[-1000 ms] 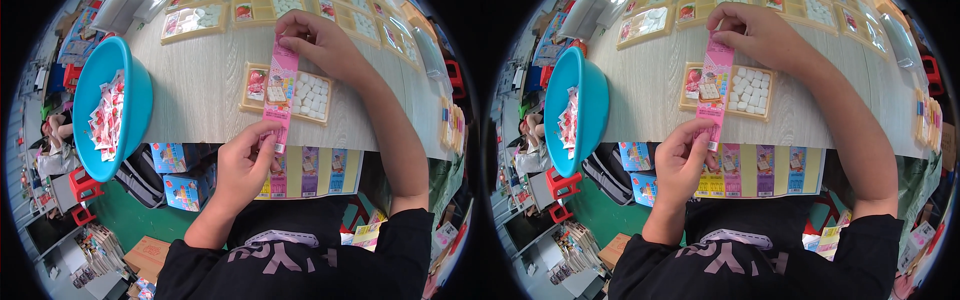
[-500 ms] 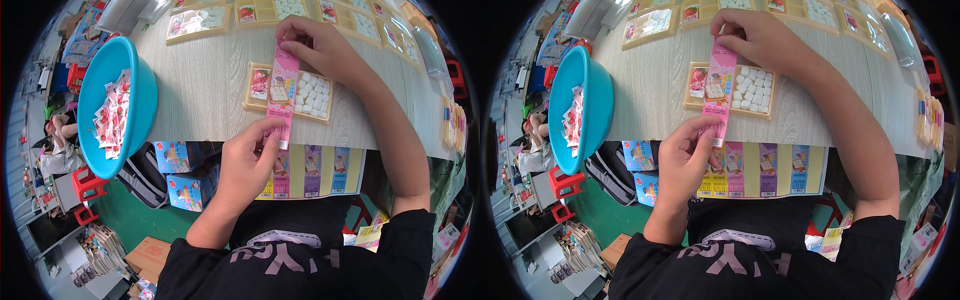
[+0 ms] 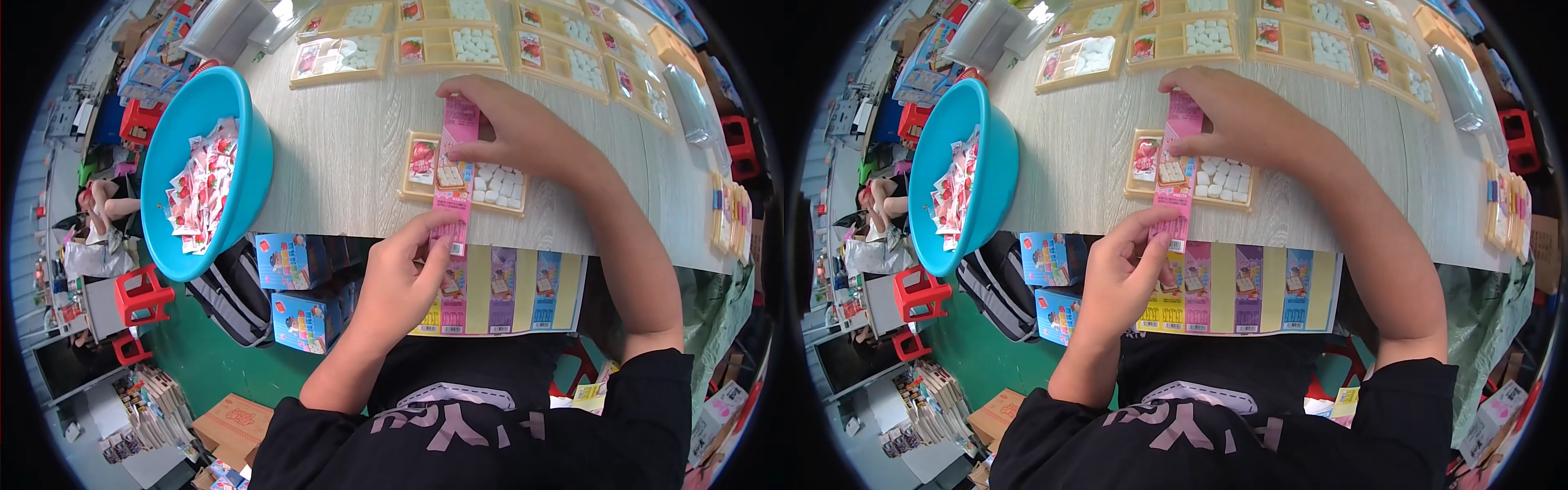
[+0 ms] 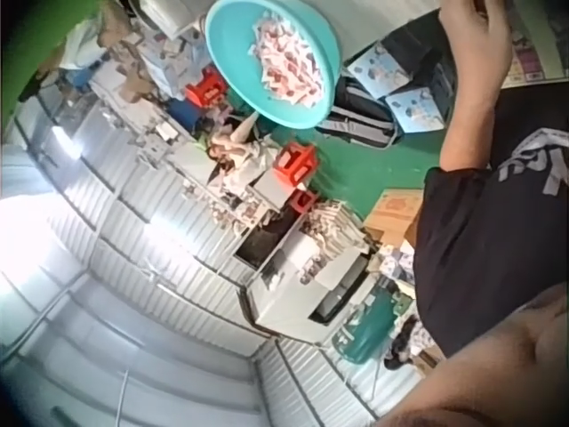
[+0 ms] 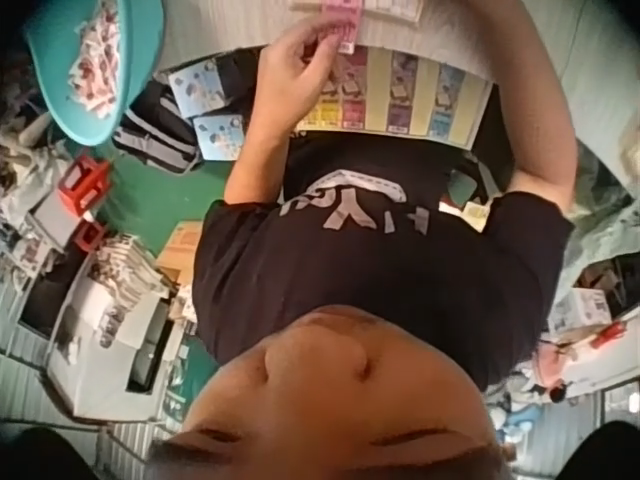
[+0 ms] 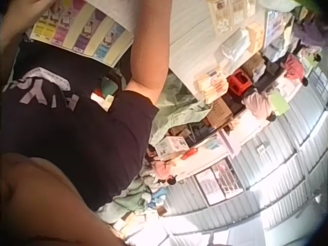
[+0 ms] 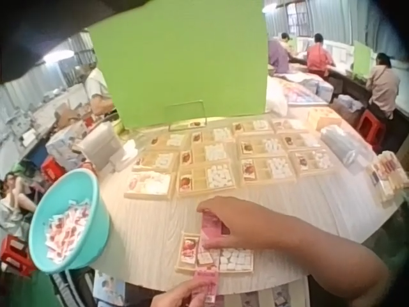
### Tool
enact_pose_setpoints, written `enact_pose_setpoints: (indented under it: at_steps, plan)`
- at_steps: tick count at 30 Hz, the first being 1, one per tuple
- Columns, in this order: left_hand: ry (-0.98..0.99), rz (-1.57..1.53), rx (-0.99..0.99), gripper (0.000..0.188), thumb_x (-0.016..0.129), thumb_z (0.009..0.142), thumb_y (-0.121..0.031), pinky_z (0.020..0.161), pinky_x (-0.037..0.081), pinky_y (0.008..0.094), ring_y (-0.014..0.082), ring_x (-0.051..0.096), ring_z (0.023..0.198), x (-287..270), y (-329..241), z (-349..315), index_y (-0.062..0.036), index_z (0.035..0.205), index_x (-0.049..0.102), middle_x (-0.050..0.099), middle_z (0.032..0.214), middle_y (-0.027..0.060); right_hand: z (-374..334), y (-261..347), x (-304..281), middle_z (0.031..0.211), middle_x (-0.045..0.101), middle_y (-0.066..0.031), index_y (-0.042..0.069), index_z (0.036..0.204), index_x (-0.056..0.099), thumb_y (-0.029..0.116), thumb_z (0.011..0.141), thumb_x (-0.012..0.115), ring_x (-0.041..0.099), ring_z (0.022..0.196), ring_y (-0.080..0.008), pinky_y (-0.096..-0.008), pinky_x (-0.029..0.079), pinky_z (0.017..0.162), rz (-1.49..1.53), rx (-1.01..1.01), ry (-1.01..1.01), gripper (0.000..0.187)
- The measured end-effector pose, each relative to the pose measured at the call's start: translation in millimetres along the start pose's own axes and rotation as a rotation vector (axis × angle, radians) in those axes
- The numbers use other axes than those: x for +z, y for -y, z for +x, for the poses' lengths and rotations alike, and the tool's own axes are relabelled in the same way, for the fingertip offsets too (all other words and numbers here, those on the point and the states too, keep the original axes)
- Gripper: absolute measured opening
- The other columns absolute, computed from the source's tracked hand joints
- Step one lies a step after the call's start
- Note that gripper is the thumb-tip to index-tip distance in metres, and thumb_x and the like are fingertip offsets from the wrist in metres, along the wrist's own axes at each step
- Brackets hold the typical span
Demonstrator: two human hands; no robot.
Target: Packaging small snack trays by manually applying and securing paper wrappers around them.
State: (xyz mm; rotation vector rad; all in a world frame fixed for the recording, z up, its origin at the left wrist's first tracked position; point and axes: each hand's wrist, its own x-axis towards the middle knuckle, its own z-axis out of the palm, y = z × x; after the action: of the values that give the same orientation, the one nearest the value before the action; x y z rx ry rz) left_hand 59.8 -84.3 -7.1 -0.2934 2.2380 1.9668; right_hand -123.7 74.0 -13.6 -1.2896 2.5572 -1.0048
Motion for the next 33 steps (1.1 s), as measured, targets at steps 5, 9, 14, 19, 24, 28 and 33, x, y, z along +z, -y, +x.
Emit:
enact_pose_setpoints:
  at_steps: [5, 9, 14, 19, 24, 28, 33]
  plan:
    - [0.032, -0.295, -0.082, 0.021, 0.053, 0.098, -0.010, 0.058, 0.049, 0.0238, 0.0111, 0.061, 0.063, -6, 21, -13, 0.0032, 0.113, 0.059, 0.063, 0.079, 0.0061, -7, 12, -5, 0.122, 0.058, -0.0160, 0.006, 0.131, 0.050, 0.027, 0.079, 0.076, 0.058, 0.109, -0.0320, -0.0394, 0.047, 0.094, -0.058, -0.027, 0.031, 0.062]
    - [0.186, -0.522, -0.092, 0.022, 0.050, 0.098, -0.016, 0.060, 0.054, 0.0278, 0.0193, 0.067, 0.070, -12, 47, -25, 0.0025, 0.108, 0.057, 0.064, 0.084, 0.0123, -16, 26, -10, 0.116, 0.059, -0.0156, 0.007, 0.130, 0.051, 0.028, 0.078, 0.076, 0.058, 0.108, -0.0337, -0.0411, 0.047, 0.093, -0.099, -0.031, 0.108, 0.061]
    - [0.344, -0.920, -0.189, 0.031, 0.050, 0.099, -0.030, 0.057, 0.057, 0.0327, 0.0329, 0.071, 0.080, -18, 79, -33, -0.0014, 0.088, 0.055, 0.062, 0.079, 0.0116, -30, 38, -8, 0.113, 0.059, -0.0151, 0.007, 0.127, 0.052, 0.030, 0.077, 0.076, 0.058, 0.106, -0.0344, -0.0417, 0.046, 0.092, -0.110, -0.050, 0.130, 0.060]
    - [0.161, -0.871, -0.267, 0.042, 0.037, 0.101, -0.041, 0.055, 0.055, 0.0280, 0.0206, 0.066, 0.074, -16, 104, -26, -0.0028, 0.093, 0.054, 0.065, 0.093, 0.0162, -39, 40, -4, 0.111, 0.059, -0.0146, 0.006, 0.125, 0.053, 0.029, 0.076, 0.077, 0.056, 0.106, -0.0344, -0.0417, 0.045, 0.093, -0.085, -0.024, 0.094, 0.059]
    - [0.104, -0.725, -0.131, 0.041, 0.040, 0.101, -0.038, 0.059, 0.056, 0.0271, 0.0183, 0.067, 0.082, -14, 76, -21, 0.0004, 0.112, 0.047, 0.064, 0.097, 0.0142, -46, 43, 0, 0.108, 0.059, -0.0133, 0.006, 0.124, 0.054, 0.032, 0.077, 0.076, 0.056, 0.105, -0.0337, -0.0413, 0.043, 0.094, -0.071, -0.019, 0.090, 0.058]
    - [-0.055, -0.642, -0.205, 0.033, 0.054, 0.099, -0.023, 0.069, 0.060, 0.0286, 0.0166, 0.067, 0.089, 2, 54, -19, 0.0034, 0.116, 0.045, 0.062, 0.106, 0.0153, -54, 46, 6, 0.106, 0.059, -0.0118, 0.007, 0.123, 0.056, 0.035, 0.077, 0.075, 0.056, 0.103, -0.0319, -0.0408, 0.042, 0.094, -0.054, -0.035, 0.111, 0.057]
    - [-0.071, -0.548, -0.238, 0.035, 0.063, 0.094, -0.014, 0.079, 0.056, 0.0298, 0.0146, 0.066, 0.094, 10, 44, -22, 0.0043, 0.119, 0.047, 0.063, 0.107, 0.0114, -63, 52, 11, 0.104, 0.059, -0.0112, 0.007, 0.122, 0.057, 0.034, 0.077, 0.075, 0.056, 0.101, -0.0319, -0.0408, 0.040, 0.093, -0.019, -0.042, 0.107, 0.055]
